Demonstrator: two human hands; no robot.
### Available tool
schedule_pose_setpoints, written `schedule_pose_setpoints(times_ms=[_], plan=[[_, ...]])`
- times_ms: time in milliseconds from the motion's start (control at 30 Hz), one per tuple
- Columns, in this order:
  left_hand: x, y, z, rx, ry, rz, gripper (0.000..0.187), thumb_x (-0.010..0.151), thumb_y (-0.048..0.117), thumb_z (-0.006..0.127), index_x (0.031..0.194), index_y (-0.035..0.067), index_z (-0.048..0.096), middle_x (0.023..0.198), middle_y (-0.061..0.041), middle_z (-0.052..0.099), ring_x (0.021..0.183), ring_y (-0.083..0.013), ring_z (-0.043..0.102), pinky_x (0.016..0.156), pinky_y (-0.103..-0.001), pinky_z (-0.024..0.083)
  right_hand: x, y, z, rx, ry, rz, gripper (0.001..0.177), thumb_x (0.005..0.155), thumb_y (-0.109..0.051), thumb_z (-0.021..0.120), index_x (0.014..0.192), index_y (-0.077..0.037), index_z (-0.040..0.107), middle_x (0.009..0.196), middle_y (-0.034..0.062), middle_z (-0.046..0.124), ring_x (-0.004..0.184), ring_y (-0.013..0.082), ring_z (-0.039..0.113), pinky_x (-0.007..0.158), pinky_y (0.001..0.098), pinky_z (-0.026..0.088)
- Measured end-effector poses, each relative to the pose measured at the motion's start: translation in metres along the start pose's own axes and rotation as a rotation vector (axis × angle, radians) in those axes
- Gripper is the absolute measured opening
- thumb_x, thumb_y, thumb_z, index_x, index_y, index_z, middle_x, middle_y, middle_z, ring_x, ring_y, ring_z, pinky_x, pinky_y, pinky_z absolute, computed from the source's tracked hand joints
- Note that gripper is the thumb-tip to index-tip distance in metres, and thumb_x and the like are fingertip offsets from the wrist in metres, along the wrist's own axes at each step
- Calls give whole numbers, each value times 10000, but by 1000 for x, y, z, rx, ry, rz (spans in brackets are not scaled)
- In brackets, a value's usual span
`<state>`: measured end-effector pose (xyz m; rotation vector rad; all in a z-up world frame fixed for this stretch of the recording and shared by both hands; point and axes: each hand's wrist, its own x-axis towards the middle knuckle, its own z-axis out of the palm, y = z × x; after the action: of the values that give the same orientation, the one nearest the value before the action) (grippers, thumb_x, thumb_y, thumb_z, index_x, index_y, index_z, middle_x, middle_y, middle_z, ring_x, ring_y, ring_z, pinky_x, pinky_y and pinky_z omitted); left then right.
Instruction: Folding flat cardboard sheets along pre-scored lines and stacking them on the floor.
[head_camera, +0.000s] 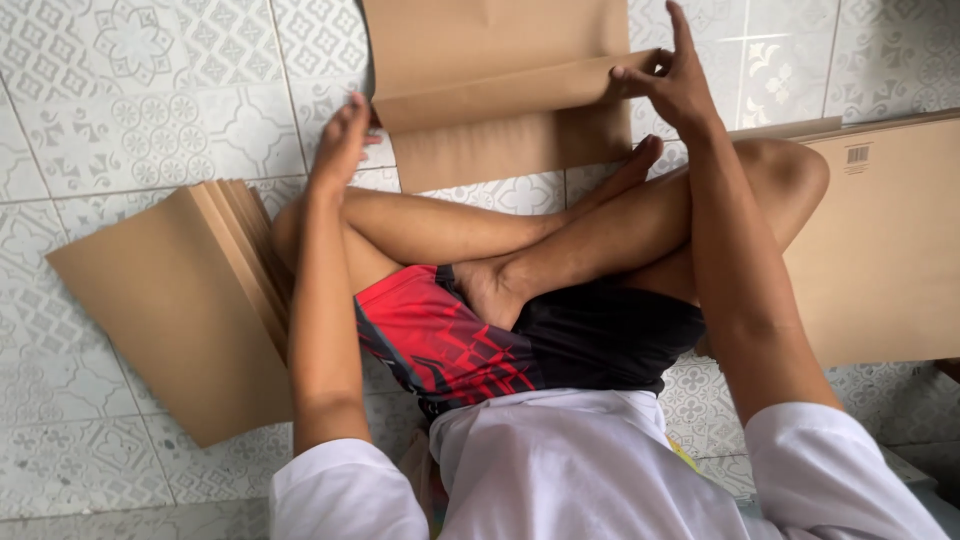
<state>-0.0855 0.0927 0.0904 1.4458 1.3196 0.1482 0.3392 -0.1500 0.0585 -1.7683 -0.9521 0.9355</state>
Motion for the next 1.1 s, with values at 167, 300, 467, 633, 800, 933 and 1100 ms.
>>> schedule_pose_setpoints(times_ms=[167,300,467,633,800,933,1100], plan=[[16,-40,28,126,1,445,366,886,240,787,1138,-2,680,966,-106,707,837,-182,648,664,-316,553,6,28,-3,70,5,-50,1047,1077,-220,921,1622,-210,27,1324,416,622,1270,496,672,1055,547,555],[39,-48,31,119,16,367,309,967,303,705,1017,-1,682,863,-61,732,749,-144,719,720,-306,555,1,16,-4,-31,45,28,916,1061,-370,880,1459,-132,90,1197,321,642,1145,400,691,962,486,566],[41,-45,30,-44,31,284,252,1044,274,644,885,85,590,750,22,591,620,-115,722,608,-236,516,-3,11,-2,-67,-51,105,381,991,-303,850,1121,31,722,996,93,691,888,151,638,848,268,546],[39,-43,27,-151,118,324,332,1018,362,654,867,70,608,738,24,552,587,-83,550,600,-230,580,-9,-6,2,-24,-149,182,260,997,-261,790,1179,-84,732,1008,35,706,913,111,664,801,260,512],[23,-25,22,-296,88,290,396,995,440,603,1074,64,698,840,27,612,639,-55,514,594,-204,538,-9,-5,4,-7,-216,164,247,1025,-276,767,1185,-92,726,996,27,701,910,96,684,734,225,495],[19,-29,23,-276,-11,308,360,937,419,741,1063,84,698,839,19,671,746,-76,709,627,-198,495,-10,-6,3,-29,-93,153,353,1043,-397,761,1141,-58,741,1036,50,758,915,156,757,757,275,558],[19,-30,23,-222,10,337,322,930,341,792,1026,40,731,823,-22,741,765,-72,741,598,-181,498,-15,-18,1,51,-89,198,448,1017,-499,763,1111,-62,729,976,40,713,878,130,692,756,264,555]])
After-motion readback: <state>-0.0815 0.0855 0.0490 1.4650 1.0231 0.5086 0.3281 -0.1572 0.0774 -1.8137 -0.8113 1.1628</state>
